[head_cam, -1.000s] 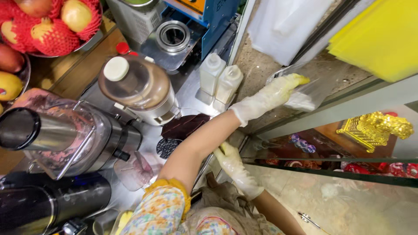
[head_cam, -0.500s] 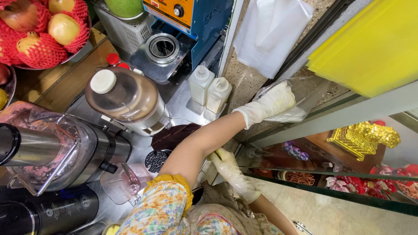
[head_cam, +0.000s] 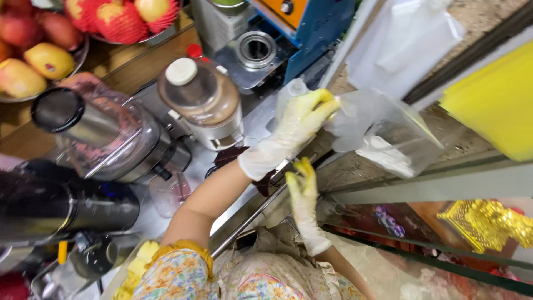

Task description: The person prepares a fruit drink by retrieving pineapple from a refrigerator, blending fruit and liquids in a blender, and pouring the mixture into a cup. They add ice from a bin using a scoop and add various liquids from bottles using a spoon.

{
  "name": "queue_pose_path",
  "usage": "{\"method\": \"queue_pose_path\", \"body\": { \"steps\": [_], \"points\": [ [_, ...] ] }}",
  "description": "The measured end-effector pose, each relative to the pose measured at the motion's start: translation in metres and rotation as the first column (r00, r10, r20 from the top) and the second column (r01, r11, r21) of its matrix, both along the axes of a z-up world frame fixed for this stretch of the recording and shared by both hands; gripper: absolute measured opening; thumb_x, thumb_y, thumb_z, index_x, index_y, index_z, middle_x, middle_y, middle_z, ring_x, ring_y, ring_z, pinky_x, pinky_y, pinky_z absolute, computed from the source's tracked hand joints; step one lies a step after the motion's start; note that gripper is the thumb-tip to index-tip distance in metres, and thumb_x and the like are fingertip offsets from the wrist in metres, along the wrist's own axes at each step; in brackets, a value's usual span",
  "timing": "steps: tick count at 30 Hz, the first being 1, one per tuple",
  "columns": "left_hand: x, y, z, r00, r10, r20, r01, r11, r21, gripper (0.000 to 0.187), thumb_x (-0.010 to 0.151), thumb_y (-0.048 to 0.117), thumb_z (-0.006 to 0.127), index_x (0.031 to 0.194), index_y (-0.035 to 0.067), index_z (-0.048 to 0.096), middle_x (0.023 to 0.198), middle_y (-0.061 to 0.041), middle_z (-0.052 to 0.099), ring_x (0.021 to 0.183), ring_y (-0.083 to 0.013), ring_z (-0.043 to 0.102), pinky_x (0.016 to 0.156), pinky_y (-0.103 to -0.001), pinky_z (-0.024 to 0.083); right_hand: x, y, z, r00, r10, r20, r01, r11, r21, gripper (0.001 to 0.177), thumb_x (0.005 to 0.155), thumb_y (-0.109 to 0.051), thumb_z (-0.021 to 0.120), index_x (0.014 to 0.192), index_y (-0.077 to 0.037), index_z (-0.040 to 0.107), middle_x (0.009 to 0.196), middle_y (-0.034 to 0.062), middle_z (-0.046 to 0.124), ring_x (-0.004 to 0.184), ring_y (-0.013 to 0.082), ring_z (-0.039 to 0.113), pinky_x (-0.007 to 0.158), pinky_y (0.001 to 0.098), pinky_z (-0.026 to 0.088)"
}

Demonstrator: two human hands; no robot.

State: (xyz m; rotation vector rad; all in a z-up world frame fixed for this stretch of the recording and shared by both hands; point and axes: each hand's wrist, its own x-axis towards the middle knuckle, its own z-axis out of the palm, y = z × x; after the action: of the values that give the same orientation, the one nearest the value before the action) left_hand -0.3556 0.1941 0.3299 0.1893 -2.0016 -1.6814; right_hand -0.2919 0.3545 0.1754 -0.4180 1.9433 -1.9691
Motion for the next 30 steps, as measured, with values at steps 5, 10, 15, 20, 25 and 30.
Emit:
{"method": "queue_pose_path", "body": {
  "steps": [5, 10, 15, 20, 25, 30],
  "points": [
    [0.129, -0.056, -0.062, 0.987, 0.111, 0.113, -0.141, 0.940, 0.310, 0.029, 0.098, 0.028, 0.067, 0.091, 0.000, 0.071, 0.078, 0.003, 0.064, 0.072, -0.0064, 0.055, 0.063, -0.027, 0.047, -0.029, -0.020, 0.036, 0.991, 0.081, 0.110, -0.006, 0.828, -0.560, 0.084, 0.098, -0.044, 0.060, 0.163, -0.014, 0.016, 0.160, 0.0142, 0.034, 0.131, 0.0330, 0.053, 0.108, 0.0494, 0.050],
    [0.271, -0.055, -0.122, 0.892, 0.310, 0.328, -0.434, 0.791, 0.432, 0.032, 0.099, 0.031, 0.064, 0.084, 0.003, 0.068, 0.072, 0.002, 0.063, 0.066, -0.0073, 0.054, 0.059, -0.024, 0.043, -0.014, -0.063, 0.076, 0.872, 0.485, 0.065, -0.324, 0.672, -0.666, 0.083, 0.103, -0.044, 0.061, 0.165, -0.011, 0.018, 0.158, 0.0207, 0.042, 0.135, 0.0335, 0.055, 0.116, 0.0445, 0.045],
    [0.404, -0.039, -0.130, 0.677, 0.592, 0.437, -0.697, 0.707, 0.121, 0.025, 0.088, 0.026, 0.073, 0.100, 0.005, 0.073, 0.085, -0.003, 0.069, 0.078, -0.0181, 0.064, 0.071, -0.033, 0.048, 0.029, -0.128, 0.084, 0.732, 0.679, -0.048, -0.680, 0.733, -0.018, 0.033, 0.090, -0.013, 0.081, 0.114, 0.006, 0.069, 0.101, 0.0119, 0.071, 0.090, 0.0161, 0.066, 0.084, 0.0291, 0.053],
    [0.461, 0.026, -0.054, 0.359, 0.915, -0.183, -0.798, 0.199, -0.569, 0.052, 0.075, 0.031, 0.084, 0.117, 0.003, 0.070, 0.116, -0.011, 0.065, 0.101, -0.0424, 0.067, 0.091, -0.048, 0.052, 0.130, -0.160, 0.095, 0.613, 0.765, -0.199, -0.731, 0.644, 0.223, 0.029, 0.086, -0.015, 0.088, 0.079, 0.002, 0.064, 0.073, 0.0043, 0.064, 0.065, 0.0107, 0.056, 0.060, 0.0276, 0.046],
    [0.480, 0.018, -0.042, 0.562, 0.755, -0.338, -0.668, 0.172, -0.724, 0.030, 0.083, 0.027, 0.088, 0.103, 0.013, 0.072, 0.121, -0.012, 0.069, 0.100, -0.0296, 0.070, 0.087, -0.036, 0.053, 0.201, -0.165, 0.093, 0.312, 0.933, -0.181, -0.904, 0.350, 0.244, 0.026, 0.087, -0.020, 0.085, 0.080, -0.002, 0.067, 0.074, -0.0024, 0.064, 0.069, 0.0039, 0.052, 0.057, 0.0254, 0.043],
    [0.539, 0.001, -0.072, 0.760, 0.488, 0.429, -0.630, 0.716, 0.301, 0.033, 0.091, 0.031, 0.072, 0.108, 0.003, 0.078, 0.092, 0.000, 0.077, 0.086, -0.0043, 0.066, 0.078, -0.022, 0.052, 0.193, -0.184, 0.089, 0.092, 0.973, 0.213, -0.954, 0.025, 0.299, 0.027, 0.092, -0.026, 0.075, 0.097, 0.000, 0.075, 0.077, 0.0053, 0.068, 0.063, 0.0119, 0.060, 0.056, 0.0276, 0.049]
  ]
}}
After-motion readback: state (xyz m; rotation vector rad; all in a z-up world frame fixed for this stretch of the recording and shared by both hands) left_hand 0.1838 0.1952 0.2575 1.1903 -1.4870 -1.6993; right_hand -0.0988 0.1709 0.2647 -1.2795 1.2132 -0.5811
